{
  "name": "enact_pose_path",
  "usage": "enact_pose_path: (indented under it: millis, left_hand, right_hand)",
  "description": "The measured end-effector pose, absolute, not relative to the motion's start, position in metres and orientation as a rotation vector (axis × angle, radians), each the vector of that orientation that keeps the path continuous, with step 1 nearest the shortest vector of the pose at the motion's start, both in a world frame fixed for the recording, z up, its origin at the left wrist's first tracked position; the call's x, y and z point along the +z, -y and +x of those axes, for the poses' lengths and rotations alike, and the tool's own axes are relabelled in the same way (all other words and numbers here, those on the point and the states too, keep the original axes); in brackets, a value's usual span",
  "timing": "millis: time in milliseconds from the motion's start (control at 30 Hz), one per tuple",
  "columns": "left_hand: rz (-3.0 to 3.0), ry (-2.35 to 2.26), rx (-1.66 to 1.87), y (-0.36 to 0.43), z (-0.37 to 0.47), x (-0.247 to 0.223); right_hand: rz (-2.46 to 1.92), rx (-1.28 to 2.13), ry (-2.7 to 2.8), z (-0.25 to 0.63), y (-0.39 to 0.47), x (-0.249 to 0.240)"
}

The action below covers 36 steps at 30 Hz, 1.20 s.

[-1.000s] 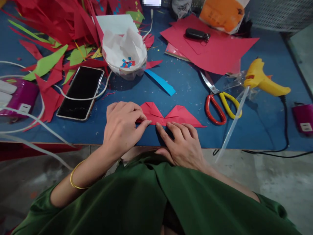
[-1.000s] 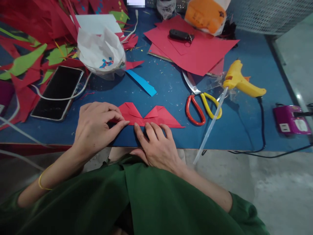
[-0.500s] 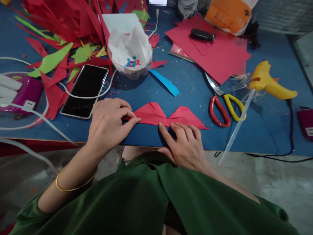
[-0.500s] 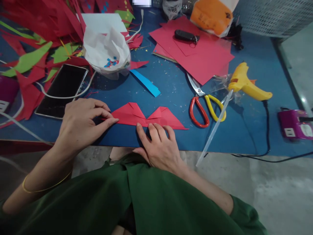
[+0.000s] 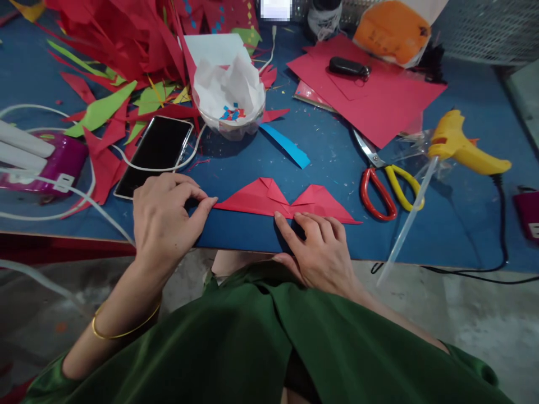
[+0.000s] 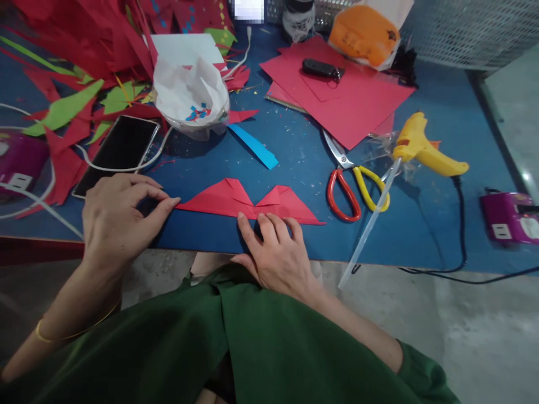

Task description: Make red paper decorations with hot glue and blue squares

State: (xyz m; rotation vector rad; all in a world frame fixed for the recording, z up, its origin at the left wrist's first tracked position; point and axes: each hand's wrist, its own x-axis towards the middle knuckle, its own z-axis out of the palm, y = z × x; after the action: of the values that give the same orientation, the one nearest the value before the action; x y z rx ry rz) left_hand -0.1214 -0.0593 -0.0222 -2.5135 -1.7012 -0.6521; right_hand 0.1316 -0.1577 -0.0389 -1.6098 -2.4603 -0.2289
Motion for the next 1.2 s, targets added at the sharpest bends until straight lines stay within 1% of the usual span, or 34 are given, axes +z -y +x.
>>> enact_pose_path:
  millis: [100,167,200,233,333,433,567,933,1200]
  left_hand:
    - [-2.364,1.654,-0.822,0.081,-0.114,-0.02]
    - [-2.354,1.345,-1.017,0.097,-0.104,-0.021]
    - [-2.566,1.163,-0.884,0.103,-0.098,-0.023]
    - [-2.672,0.968,-0.875,0.107,-0.091,-0.025]
    - [-2.85,0.771,-0.619,0.113,-0.072,-0.034]
    - [-2.87,0.793,-0.488,0.114,-0.061,-0.041]
    - [-2.84,0.847,-0.446,0.115,-0.061,-0.043]
    - [-2.707,1.173,-0.643,0.12,-0.076,-0.051]
    - [-2.562,1.438,-0.607,0.117,-0.109,-0.055]
  right_hand:
    - [-1.603,-0.235,2.456,0.132,0.157,-0.039]
    - [-1.598,-0.248,2.455,0.132,0.157,-0.04]
    - [-1.595,-0.254,2.458,0.132,0.157,-0.04]
    - [-1.592,-0.259,2.461,0.132,0.158,-0.041]
    - [-1.575,-0.277,2.449,0.132,0.158,-0.043]
    - [-1.561,-0.295,2.425,0.132,0.159,-0.045]
    - [-1.568,-0.302,2.421,0.131,0.159,-0.046]
    - [-1.63,-0.264,2.423,0.131,0.16,-0.042]
    - [-1.64,-0.274,2.429,0.13,0.16,-0.044]
